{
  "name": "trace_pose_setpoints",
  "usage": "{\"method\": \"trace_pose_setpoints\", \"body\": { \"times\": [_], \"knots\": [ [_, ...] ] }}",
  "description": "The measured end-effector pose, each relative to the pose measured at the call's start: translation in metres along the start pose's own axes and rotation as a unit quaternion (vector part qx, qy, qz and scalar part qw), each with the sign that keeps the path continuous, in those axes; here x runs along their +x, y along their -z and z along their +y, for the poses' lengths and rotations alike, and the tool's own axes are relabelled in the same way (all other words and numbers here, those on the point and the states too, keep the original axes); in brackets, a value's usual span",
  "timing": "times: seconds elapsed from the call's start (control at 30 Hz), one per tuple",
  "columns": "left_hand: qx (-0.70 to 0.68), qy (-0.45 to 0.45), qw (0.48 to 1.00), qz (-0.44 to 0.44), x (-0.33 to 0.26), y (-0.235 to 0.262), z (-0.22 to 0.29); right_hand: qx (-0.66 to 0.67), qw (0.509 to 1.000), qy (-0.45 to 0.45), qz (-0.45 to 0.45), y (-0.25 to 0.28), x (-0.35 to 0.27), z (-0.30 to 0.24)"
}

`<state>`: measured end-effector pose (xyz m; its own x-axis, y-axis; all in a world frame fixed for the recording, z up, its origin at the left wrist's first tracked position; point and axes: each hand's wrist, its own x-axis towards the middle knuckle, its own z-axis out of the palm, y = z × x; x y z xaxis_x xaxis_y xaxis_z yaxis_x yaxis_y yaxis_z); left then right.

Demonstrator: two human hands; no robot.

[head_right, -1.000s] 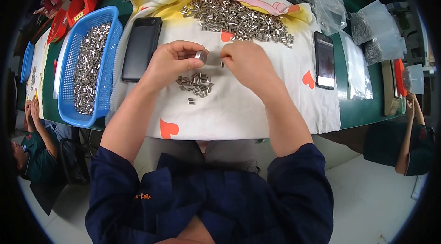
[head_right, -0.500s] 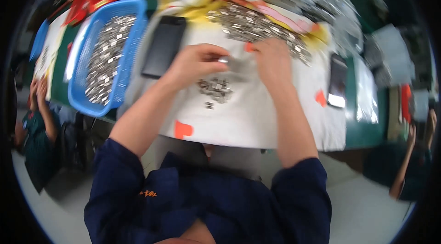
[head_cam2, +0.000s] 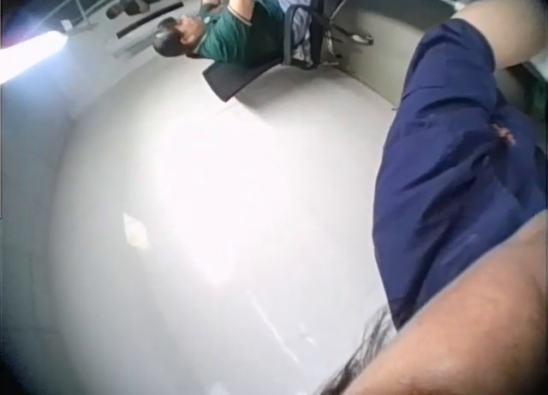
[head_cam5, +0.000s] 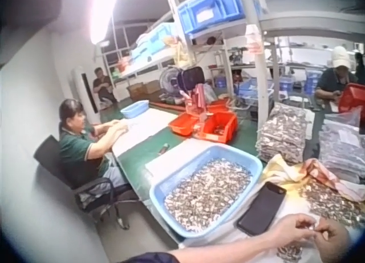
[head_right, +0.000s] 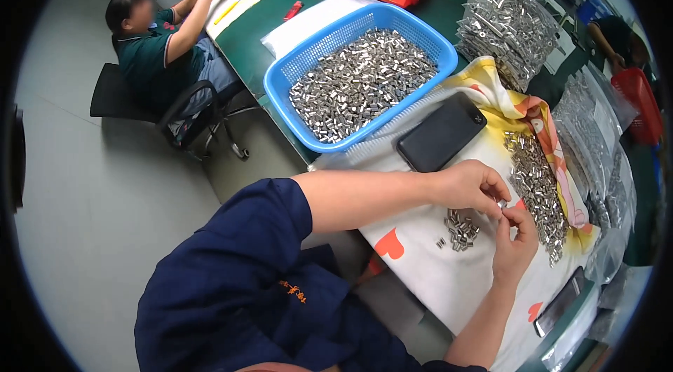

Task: Assembling or inspecting small metal and plastic hardware components at a workbench.

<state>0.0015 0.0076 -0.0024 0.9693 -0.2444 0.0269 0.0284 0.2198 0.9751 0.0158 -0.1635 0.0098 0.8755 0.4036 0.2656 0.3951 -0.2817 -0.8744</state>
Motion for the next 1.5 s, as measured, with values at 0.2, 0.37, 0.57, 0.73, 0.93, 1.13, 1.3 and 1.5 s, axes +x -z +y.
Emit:
{"method": "trace_pose_setpoints", "body": {
  "times": [0.2,0.37,0.57,0.73,0.93,1.13,1.3,1.5],
  "knots": [
    [0.024,-0.011,1.000,-0.008,0.000,-0.003,0.004,-0.048,0.998,0.028,0.014,0.003,-0.002,-0.003],
    [0.108,-0.028,0.994,0.020,0.000,-0.002,0.005,-0.209,0.967,0.136,0.058,-0.004,-0.005,-0.008],
    [0.022,-0.002,1.000,-0.014,-0.004,0.000,0.004,-0.131,0.990,0.058,0.003,0.005,-0.004,-0.014],
    [0.046,0.020,0.998,-0.049,-0.006,-0.006,0.009,-0.012,0.996,-0.066,-0.052,0.018,-0.007,-0.008],
    [0.173,-0.011,0.984,-0.052,-0.001,0.000,0.011,-0.090,0.992,-0.061,-0.059,0.018,0.001,-0.016],
    [0.027,0.083,0.996,-0.029,0.001,0.006,0.002,0.014,0.996,-0.089,-0.012,0.021,0.012,-0.005],
    [0.000,0.110,0.994,-0.031,0.003,-0.005,0.003,-0.191,0.967,-0.131,0.110,0.042,0.010,0.007],
    [0.044,0.110,0.992,-0.045,-0.003,-0.009,0.001,-0.346,0.934,0.000,0.087,0.038,0.010,0.024]
  ]
}}
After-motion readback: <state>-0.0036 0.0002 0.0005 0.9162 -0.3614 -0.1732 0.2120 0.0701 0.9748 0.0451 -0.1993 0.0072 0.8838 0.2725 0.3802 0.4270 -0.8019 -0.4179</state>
